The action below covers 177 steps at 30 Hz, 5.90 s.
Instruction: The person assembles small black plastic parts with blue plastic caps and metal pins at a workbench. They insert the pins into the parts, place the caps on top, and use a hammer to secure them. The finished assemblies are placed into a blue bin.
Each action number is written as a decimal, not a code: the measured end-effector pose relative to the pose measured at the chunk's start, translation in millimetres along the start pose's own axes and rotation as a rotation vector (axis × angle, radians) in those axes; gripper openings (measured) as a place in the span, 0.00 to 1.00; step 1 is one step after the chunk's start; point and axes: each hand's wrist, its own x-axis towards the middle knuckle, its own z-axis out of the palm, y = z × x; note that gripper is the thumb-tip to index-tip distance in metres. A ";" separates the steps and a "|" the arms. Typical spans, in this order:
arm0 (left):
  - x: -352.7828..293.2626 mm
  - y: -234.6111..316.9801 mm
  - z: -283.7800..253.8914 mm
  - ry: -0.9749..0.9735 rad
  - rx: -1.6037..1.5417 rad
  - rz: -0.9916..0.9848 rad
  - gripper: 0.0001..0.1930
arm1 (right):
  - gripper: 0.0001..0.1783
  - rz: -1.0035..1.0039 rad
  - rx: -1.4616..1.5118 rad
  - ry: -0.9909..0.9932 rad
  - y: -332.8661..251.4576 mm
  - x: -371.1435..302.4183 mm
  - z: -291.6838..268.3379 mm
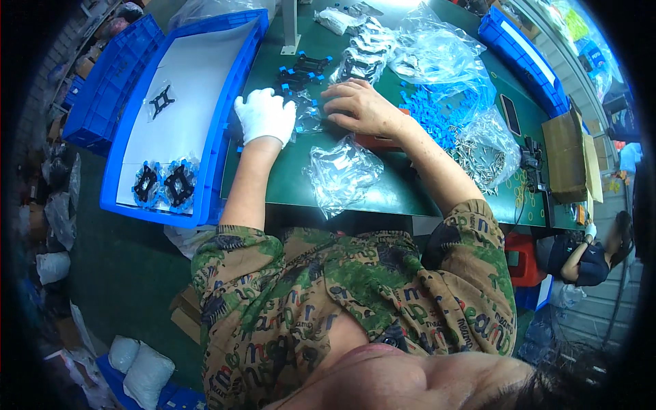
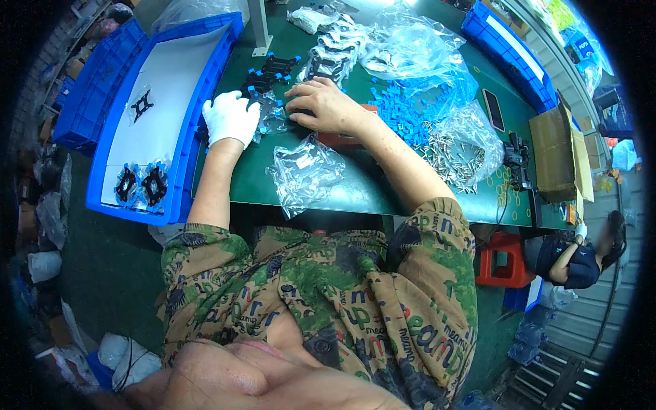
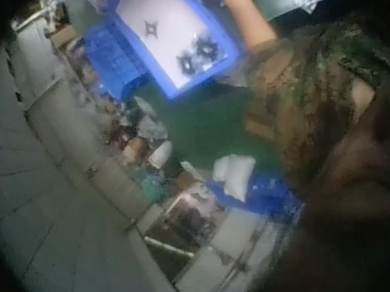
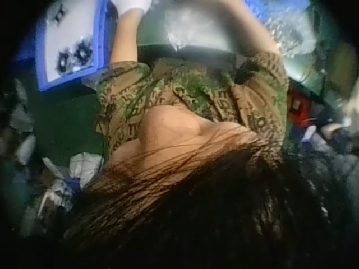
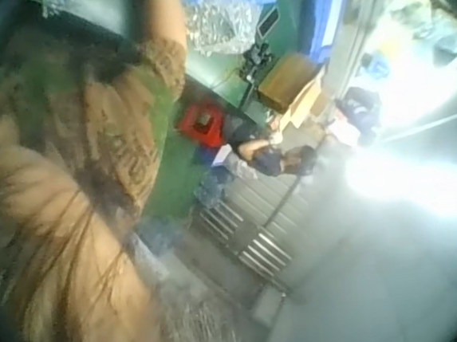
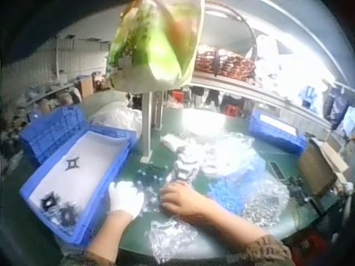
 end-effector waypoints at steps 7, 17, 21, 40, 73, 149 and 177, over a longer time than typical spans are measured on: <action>5.5 0.2 15.7 -0.122 0.008 0.024 0.20 | 0.14 0.038 -0.021 0.019 5.5 -4.2 -5.9; 4.8 12.6 19.1 0.042 -0.203 0.135 0.20 | 0.14 0.073 -0.037 0.030 15.3 -19.7 -9.3; 8.2 2.2 4.8 -0.055 -0.293 0.081 0.21 | 0.14 0.062 -0.030 0.055 16.0 -22.5 -7.0; 10.4 -8.3 16.9 0.044 -0.378 0.102 0.24 | 0.20 0.217 0.174 0.009 10.3 4.8 49.9; -8.3 4.7 11.7 -0.039 -0.058 0.057 0.20 | 0.24 0.335 0.078 -0.020 19.5 5.2 17.1; -19.7 17.8 -16.4 -0.067 -0.485 0.043 0.20 | 0.09 -0.070 -0.230 0.136 -53.1 -43.9 -36.1; -31.7 -4.8 -25.0 -0.217 -0.535 -0.083 0.29 | 0.13 0.709 -0.395 0.248 157.3 -134.1 -113.2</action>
